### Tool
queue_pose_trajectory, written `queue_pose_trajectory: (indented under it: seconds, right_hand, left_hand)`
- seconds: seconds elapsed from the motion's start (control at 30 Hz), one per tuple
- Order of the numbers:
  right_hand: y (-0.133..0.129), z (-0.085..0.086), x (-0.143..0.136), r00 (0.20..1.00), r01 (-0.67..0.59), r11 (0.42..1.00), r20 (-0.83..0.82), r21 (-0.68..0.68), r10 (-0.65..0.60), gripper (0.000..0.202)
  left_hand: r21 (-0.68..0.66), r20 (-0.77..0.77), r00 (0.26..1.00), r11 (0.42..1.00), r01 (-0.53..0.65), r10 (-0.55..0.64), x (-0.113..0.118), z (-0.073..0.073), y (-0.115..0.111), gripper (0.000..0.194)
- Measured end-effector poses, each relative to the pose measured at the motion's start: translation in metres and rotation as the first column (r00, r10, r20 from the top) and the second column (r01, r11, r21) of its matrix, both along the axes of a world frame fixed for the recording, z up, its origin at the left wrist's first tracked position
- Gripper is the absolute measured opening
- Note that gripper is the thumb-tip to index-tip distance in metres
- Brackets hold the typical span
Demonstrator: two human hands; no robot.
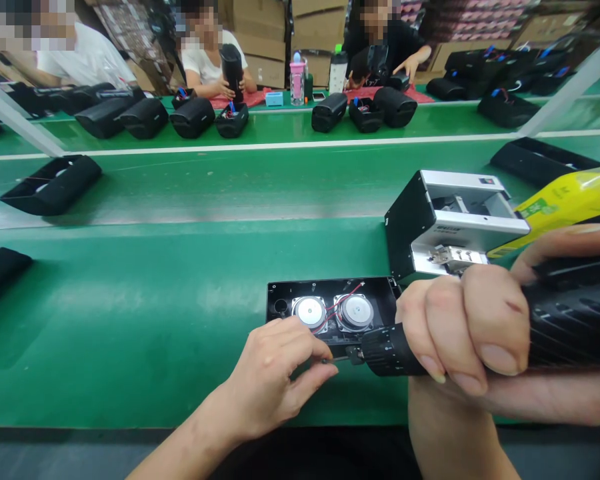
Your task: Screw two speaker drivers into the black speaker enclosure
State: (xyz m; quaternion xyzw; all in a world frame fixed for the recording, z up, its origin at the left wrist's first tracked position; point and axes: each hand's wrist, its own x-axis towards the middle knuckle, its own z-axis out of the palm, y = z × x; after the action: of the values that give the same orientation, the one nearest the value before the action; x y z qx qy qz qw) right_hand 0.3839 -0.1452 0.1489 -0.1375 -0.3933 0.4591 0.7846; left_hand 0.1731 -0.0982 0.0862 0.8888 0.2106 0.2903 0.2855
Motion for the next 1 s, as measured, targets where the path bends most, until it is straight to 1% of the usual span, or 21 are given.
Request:
queue_pose_trajectory:
  seconds: [0.03, 0.1, 0.17, 0.2, 0.27, 0.3, 0.33, 0.4, 0.43, 0.5, 0.6, 0.7, 0.8, 0.87, 1.0]
  right_hand:
    - [0.000, 0.000, 0.000, 1.000, 0.020, 1.000, -0.022, 0.016, -0.020, 0.028]
    - [0.001, 0.000, 0.001, 0.997, 0.064, 0.997, -0.044, 0.033, -0.063, 0.026]
    - [0.003, -0.001, 0.004, 0.996, 0.084, 0.996, -0.011, 0.017, -0.084, 0.029]
    - [0.005, -0.002, 0.006, 0.996, 0.086, 0.996, 0.016, 0.037, -0.087, 0.032]
    - [0.010, -0.003, 0.009, 0.993, 0.100, 0.993, 0.058, 0.068, -0.104, 0.035]
    - [0.012, -0.004, 0.009, 0.988, 0.134, 0.989, 0.064, 0.069, -0.138, 0.035]
    - [0.015, -0.004, 0.008, 0.982, 0.174, 0.984, 0.064, 0.049, -0.176, 0.035]
    - [0.019, -0.005, 0.005, 0.970, 0.235, 0.971, 0.079, -0.039, -0.231, 0.039]
    - [0.020, -0.006, 0.003, 0.967, 0.244, 0.966, 0.099, -0.088, -0.236, 0.040]
    - [0.023, -0.007, -0.001, 0.973, 0.189, 0.972, 0.162, -0.140, -0.166, 0.046]
    - [0.026, -0.009, -0.005, 0.970, 0.122, 0.968, 0.232, -0.221, -0.069, 0.055]
    - [0.030, -0.011, -0.006, 0.967, 0.078, 0.960, 0.253, -0.270, -0.007, 0.060]
    - [0.031, -0.015, -0.006, 0.965, 0.046, 0.962, 0.262, -0.269, 0.027, 0.060]
    - [0.031, -0.018, -0.007, 0.966, 0.060, 0.971, 0.257, -0.232, 0.002, 0.058]
    - [0.029, -0.024, -0.012, 0.971, 0.181, 0.973, 0.181, -0.141, -0.154, 0.055]
  left_hand:
    - [0.011, -0.025, 1.000, 1.000, 0.006, -0.006, 0.000, 0.003, 0.000, 0.009]
    - [0.024, -0.100, 0.995, 1.000, 0.014, -0.011, -0.002, 0.009, 0.002, 0.025]
    - [0.039, -0.182, 0.983, 0.999, 0.002, 0.005, -0.005, 0.015, 0.006, 0.044]
    - [0.058, -0.222, 0.975, 0.998, -0.013, 0.025, -0.007, 0.017, 0.009, 0.052]
    - [0.126, -0.297, 0.951, 0.991, -0.046, 0.082, -0.011, 0.019, 0.016, 0.059]
    - [0.169, -0.332, 0.937, 0.984, -0.055, 0.110, -0.013, 0.019, 0.020, 0.060]
    - [0.206, -0.365, 0.922, 0.977, -0.056, 0.129, -0.014, 0.018, 0.023, 0.062]
    - [0.238, -0.417, 0.899, 0.971, -0.034, 0.133, -0.015, 0.013, 0.030, 0.065]
    - [0.235, -0.433, 0.893, 0.972, -0.021, 0.123, -0.016, 0.010, 0.032, 0.066]
    - [0.216, -0.438, 0.893, 0.976, -0.006, 0.102, -0.015, 0.004, 0.035, 0.066]
    - [0.200, -0.405, 0.909, 0.980, -0.015, 0.096, -0.013, -0.003, 0.037, 0.059]
    - [0.194, -0.382, 0.919, 0.981, -0.019, 0.094, -0.011, -0.005, 0.038, 0.053]
    - [0.176, -0.379, 0.922, 0.984, -0.016, 0.083, -0.011, -0.004, 0.039, 0.051]
    - [0.163, -0.375, 0.924, 0.987, -0.018, 0.079, -0.011, -0.004, 0.039, 0.050]
    - [0.153, -0.366, 0.927, 0.988, -0.024, 0.080, -0.010, -0.004, 0.039, 0.051]
